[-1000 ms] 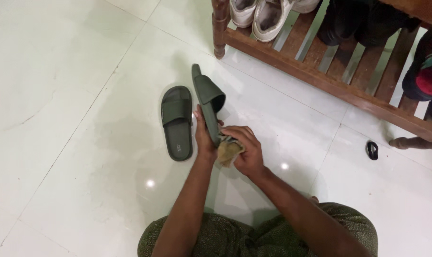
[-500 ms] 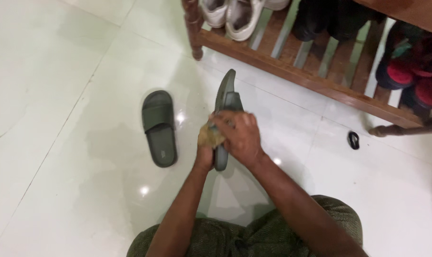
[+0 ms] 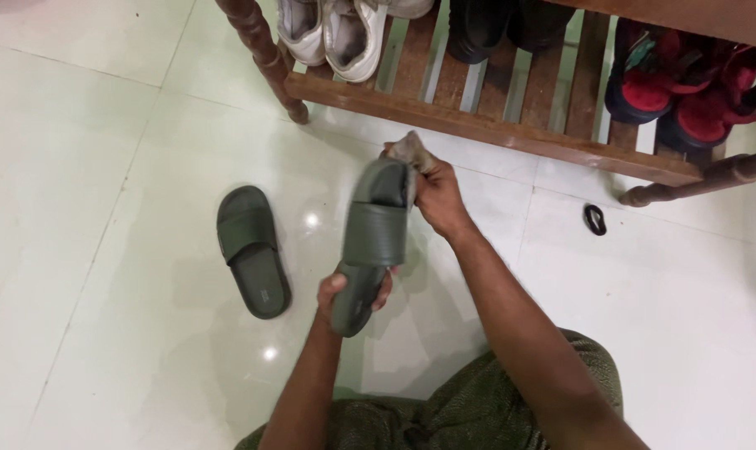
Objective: The person sits on the floor and wipes a pair of green slides with a cloth. They clean the top strap, the footbed, and the sole of each slide one at a time, then place them back on the floor.
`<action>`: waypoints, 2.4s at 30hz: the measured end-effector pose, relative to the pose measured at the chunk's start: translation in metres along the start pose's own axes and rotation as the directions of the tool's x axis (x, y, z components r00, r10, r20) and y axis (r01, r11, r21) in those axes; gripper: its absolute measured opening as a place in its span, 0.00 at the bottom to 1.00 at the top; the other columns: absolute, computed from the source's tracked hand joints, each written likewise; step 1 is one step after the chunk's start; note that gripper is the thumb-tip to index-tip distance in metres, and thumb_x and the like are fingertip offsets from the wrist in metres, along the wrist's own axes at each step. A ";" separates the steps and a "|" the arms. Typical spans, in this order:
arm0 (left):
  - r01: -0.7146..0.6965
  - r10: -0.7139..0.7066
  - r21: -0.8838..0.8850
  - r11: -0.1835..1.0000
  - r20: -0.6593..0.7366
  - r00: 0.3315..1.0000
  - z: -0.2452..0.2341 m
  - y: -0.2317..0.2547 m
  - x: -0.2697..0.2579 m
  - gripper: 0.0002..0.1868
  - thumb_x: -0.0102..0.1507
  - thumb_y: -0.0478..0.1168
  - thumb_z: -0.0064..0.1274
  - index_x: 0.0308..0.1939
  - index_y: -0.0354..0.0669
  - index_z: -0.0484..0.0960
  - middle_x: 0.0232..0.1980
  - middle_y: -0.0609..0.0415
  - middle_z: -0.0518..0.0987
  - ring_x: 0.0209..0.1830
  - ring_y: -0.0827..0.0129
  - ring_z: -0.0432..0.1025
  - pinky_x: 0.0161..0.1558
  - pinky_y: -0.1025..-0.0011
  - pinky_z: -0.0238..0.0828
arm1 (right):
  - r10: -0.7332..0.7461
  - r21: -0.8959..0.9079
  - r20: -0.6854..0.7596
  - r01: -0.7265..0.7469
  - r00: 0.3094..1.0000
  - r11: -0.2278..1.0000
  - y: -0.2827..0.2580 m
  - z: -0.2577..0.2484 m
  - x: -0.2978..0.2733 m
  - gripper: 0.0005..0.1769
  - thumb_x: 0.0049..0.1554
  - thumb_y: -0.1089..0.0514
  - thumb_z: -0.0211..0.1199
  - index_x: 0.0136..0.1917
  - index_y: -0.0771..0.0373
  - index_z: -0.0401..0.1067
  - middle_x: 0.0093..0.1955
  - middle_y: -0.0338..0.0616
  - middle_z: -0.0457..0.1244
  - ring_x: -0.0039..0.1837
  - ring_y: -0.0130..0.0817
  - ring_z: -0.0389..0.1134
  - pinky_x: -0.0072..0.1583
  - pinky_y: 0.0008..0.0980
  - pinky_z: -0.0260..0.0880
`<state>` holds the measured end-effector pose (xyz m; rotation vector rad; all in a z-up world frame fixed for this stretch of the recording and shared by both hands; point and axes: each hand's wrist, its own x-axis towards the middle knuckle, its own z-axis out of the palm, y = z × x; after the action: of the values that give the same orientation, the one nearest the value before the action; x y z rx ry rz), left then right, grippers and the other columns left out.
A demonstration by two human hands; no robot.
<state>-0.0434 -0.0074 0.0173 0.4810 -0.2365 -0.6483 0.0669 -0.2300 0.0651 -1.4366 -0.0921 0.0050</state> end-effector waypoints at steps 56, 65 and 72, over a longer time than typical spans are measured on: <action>-0.778 0.727 0.101 0.620 -0.446 0.522 -0.001 0.065 0.011 0.22 0.75 0.49 0.43 0.68 0.40 0.69 0.63 0.49 0.76 0.65 0.59 0.70 0.70 0.53 0.66 | -0.061 0.014 0.234 0.059 0.970 0.998 -0.006 0.080 -0.062 0.50 0.49 0.62 0.76 0.78 0.64 0.52 0.67 0.41 0.62 0.67 0.29 0.64 0.67 0.34 0.68; -0.567 0.639 0.296 0.768 -0.413 0.649 -0.006 0.071 -0.006 0.54 0.52 0.27 0.68 0.76 0.54 0.55 0.67 0.55 0.69 0.67 0.62 0.67 0.67 0.56 0.68 | 0.302 -0.078 0.075 -0.296 0.950 0.952 0.005 0.027 -0.032 0.19 0.59 0.53 0.72 0.58 0.68 0.76 0.49 0.44 0.71 0.49 0.31 0.71 0.53 0.37 0.74; -0.423 0.682 0.537 0.730 -0.522 0.513 0.006 0.036 0.019 0.65 0.49 0.19 0.67 0.80 0.47 0.42 0.69 0.51 0.63 0.70 0.62 0.63 0.66 0.60 0.71 | 0.100 0.012 -0.395 -0.104 0.913 0.995 -0.012 0.026 -0.020 0.09 0.61 0.55 0.63 0.51 0.61 0.77 0.45 0.39 0.71 0.45 0.23 0.71 0.50 0.29 0.73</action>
<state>-0.0119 0.0033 0.0418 0.9108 0.2327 0.2803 0.0447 -0.2066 0.0791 -1.4248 0.3173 -0.2007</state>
